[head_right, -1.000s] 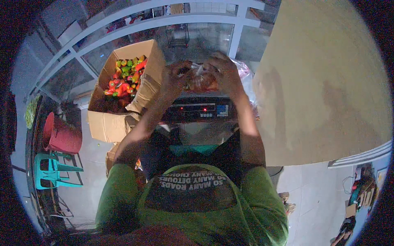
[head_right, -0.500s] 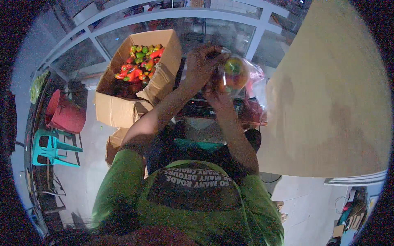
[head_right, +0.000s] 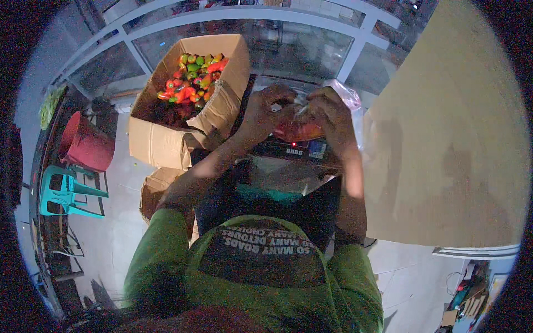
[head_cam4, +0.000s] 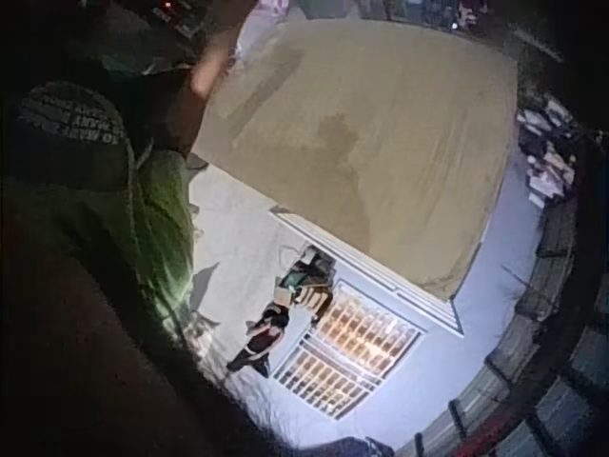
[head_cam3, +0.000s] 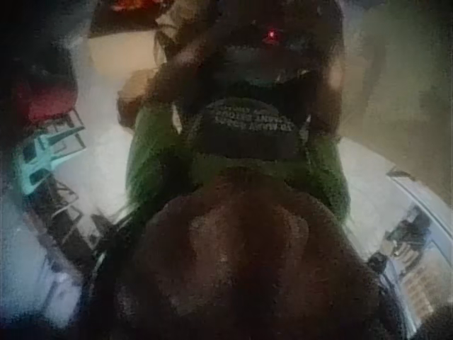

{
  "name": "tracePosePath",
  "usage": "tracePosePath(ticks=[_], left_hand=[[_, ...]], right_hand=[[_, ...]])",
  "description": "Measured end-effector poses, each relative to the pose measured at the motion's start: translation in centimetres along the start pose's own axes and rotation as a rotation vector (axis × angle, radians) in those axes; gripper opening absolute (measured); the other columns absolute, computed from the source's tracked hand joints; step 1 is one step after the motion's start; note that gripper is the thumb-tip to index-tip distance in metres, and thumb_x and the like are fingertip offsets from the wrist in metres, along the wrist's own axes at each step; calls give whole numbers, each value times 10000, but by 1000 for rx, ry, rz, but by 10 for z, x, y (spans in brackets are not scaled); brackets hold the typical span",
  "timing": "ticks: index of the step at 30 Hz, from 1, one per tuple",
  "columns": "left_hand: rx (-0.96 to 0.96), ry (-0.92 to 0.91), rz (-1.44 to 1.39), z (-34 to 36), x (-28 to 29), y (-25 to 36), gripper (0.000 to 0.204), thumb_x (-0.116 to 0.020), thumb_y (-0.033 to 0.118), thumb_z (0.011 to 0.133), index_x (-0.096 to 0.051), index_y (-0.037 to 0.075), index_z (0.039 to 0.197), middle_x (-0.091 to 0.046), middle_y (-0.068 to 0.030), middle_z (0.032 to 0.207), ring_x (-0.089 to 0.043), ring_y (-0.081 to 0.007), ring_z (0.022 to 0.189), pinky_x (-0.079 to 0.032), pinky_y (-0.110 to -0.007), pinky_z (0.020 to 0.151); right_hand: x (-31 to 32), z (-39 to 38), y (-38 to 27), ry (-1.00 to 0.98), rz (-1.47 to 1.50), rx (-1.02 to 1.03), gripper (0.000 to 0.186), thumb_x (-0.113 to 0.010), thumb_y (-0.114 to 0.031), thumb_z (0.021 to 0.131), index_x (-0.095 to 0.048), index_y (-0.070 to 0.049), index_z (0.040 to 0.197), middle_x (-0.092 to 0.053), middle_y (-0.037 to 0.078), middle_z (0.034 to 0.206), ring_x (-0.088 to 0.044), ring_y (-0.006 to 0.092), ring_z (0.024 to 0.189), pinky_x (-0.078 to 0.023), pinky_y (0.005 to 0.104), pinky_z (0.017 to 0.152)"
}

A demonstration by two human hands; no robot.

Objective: The person packs bell peppers into a plastic bag, weighs the bag on a digital scale, and ties the bag closed.

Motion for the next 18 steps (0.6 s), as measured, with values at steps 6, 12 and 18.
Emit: tracePosePath(ticks=[6, 12, 18], left_hand=[[-36, -111, -130, 15, -1, 33, 137, -627, 100, 665, -570, 19, 760, -581, -61, 793, -550, -149, 774, -433, -264, 682], [178, -15, -290, 32, -27, -10, 121, -574, 103, 695, -561, -3, 752, -571, -106, 702, -549, -131, 668, -430, -283, 603], [156, 254, 179, 12, -23, -66, 149, -604, 123, 684, -544, -11, 710, -551, -118, 631, -541, -193, 581, -416, -282, 548]], right_hand=[[5, 5, 19, 81, 418, -452, 143, -482, -118, 772, -494, 23, 795, -488, 69, 747, -508, 167, 678, -397, 240, 625], [-72, -14, 30, 264, 1773, -364, 126, -481, -143, 791, -500, -19, 804, -509, 49, 679, -508, 165, 576, -401, 250, 515], [-119, -40, 73, 210, 1826, -787, 110, -480, -167, 811, -505, -61, 814, -529, 29, 612, -507, 164, 474, -405, 260, 405]])
Point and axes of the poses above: each hand's wrist, its own z-axis towards the middle knuckle, its own x-axis out of the back of the hand, y = z × x, the point moved 4 cm from there along z, towards the middle knuckle
